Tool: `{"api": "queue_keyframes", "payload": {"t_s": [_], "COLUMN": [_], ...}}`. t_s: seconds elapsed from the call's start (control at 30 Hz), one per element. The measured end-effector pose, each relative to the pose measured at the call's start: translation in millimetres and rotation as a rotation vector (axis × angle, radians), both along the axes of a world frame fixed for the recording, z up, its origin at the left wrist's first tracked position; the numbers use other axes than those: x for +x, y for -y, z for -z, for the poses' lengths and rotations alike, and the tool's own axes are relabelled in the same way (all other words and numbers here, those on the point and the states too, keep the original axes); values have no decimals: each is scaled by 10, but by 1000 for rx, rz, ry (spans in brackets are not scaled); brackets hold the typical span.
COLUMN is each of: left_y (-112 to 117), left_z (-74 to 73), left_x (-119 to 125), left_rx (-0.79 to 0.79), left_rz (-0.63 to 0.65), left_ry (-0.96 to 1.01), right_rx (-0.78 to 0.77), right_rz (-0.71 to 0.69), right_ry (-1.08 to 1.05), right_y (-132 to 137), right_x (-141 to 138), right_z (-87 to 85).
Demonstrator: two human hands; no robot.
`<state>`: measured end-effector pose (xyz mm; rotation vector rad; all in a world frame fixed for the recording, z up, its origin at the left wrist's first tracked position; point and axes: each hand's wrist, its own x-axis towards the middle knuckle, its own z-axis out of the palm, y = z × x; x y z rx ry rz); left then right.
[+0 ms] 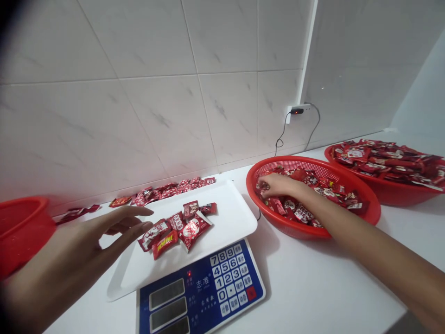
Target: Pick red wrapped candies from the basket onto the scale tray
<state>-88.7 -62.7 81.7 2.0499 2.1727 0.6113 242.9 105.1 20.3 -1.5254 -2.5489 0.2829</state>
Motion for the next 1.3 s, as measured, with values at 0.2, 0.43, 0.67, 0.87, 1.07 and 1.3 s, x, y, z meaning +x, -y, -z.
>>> {"api": "queue_keyframes", "payload": {"t_s": [0.2,0.43,0.67,0.87,1.07,1.3], "left_y": [1,-6,49,133,156,161], "left_z": [26,36,0,-9,-11,-7], "left_x": [-37,-71,-72,-42,-46,-50], "left_rx": [-1,14,37,88,153,157], "left_rz": [30,46,31,96,123,117], "left_ry": [-53,-84,-43,-38,-60,-61], "right_rx": [-18,98,50,-444,2,225], "right_rz": [44,184,175,-54,55,184], "right_ry": [142,113,-501,-697,-831,-812], "right_y": [53,30,163,434,266,89], "right_x": [-66,-59,-191,-592,-569,-374], "right_z": [3,-57,-179,-189,-100,103]}}
